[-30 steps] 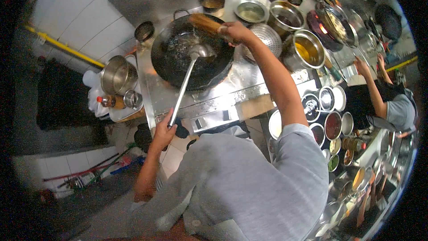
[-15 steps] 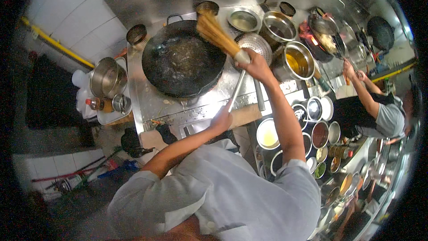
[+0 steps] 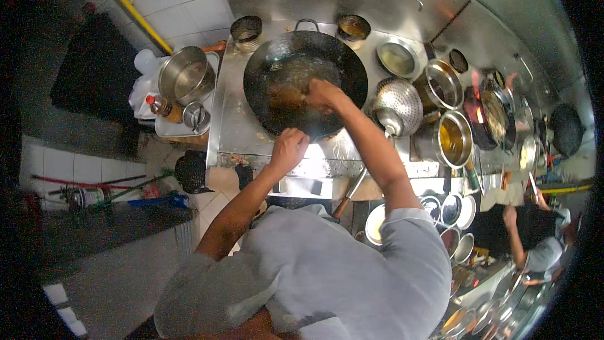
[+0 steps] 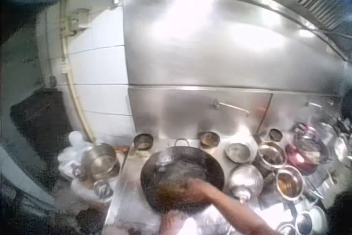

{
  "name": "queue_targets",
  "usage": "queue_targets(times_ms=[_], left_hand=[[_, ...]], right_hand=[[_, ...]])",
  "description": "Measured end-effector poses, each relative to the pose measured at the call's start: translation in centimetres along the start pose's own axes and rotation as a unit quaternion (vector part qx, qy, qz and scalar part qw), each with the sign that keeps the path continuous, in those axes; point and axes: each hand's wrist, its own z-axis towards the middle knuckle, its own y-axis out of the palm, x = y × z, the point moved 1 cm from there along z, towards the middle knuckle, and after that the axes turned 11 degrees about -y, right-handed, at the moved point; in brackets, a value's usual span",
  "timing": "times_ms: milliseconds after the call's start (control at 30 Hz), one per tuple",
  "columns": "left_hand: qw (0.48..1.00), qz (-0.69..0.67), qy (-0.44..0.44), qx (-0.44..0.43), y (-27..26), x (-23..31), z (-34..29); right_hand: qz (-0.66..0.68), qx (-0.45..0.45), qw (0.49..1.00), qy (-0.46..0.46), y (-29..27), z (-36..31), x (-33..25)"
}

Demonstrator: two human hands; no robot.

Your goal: Cook noodles and vegetables in a wok at a restaurant kitchen station.

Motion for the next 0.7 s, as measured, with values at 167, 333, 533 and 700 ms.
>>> queue_targets(times_ms=[167, 333, 533, 700], left_hand=[[0.999, -0.041, 0.014, -0.029, 0.0, -0.5, -0.4], [0.999, -0.041, 0.003, -0.020, -0.8, -1.8, -1.0], [0.996, -0.046, 0.009, -0.071, 0.1, -1.1, 0.0], [0.999, -0.038, 0.012, -0.029, 0.2, -2.3, -1.0]], right_hand=[[0.086, 0.158, 0.984, -0.002, 3.3, 5.4, 1.2], [-0.095, 0.039, 0.994, -0.043, 1.3, 0.1, -5.6], [0.035, 0.195, 0.977, 0.083, 1.5, 7.0, -0.1], [0.023, 0.024, 0.999, 0.023, 4.2, -0.5, -2.9]])
